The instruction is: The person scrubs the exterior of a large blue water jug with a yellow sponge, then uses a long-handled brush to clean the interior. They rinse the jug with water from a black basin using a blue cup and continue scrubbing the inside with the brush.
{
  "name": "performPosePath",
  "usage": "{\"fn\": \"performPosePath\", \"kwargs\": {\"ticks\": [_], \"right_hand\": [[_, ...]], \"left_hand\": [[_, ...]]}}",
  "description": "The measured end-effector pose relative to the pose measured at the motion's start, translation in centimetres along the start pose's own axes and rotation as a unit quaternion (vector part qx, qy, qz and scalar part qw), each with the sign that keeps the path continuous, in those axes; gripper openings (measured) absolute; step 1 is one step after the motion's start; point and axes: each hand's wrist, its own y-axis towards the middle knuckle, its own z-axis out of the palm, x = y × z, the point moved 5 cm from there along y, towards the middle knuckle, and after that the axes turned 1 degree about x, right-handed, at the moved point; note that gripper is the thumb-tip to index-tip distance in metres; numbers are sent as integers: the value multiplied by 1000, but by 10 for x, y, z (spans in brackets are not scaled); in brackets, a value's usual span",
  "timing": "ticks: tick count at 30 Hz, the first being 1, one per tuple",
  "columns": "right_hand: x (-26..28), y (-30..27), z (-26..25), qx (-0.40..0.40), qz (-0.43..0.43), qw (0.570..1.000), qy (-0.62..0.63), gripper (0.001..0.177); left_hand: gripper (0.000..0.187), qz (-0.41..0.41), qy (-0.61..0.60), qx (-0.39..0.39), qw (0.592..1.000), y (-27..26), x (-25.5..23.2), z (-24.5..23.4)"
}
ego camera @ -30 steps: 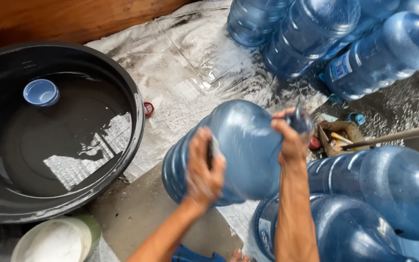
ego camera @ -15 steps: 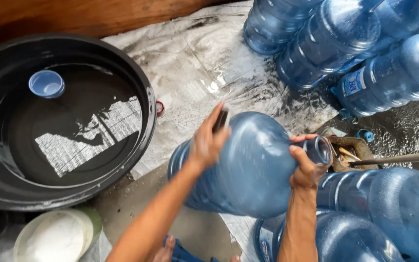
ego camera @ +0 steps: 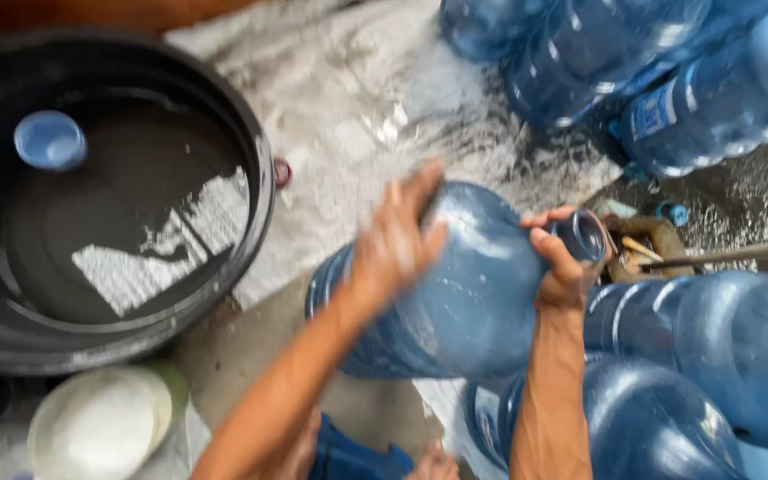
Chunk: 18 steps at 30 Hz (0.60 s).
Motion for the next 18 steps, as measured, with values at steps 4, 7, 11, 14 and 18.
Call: {"fn": "performPosePath", "kwargs": {"ticks": [4,7,11,14,18], "right_hand": [[-7,-7,-13,-20,23,999,32,30],[12,-22,5,11,38,998,41,33],[22,-21,24,19,25,999,-8,33],[16,-12,15,11,27,1000,9,33],[29,-33,32,40,41,998,12,34]], "left_hand": [[45,287,284,-301,864,-88,-66,-7],[44,161,326,-278,889,-6,-34,11],[37,289,388,-378,789,-66,-71,-17],[65,212,202,-120,949,-105,-64,14],[57,132,242,-215,937,-19,-25,20]]}}
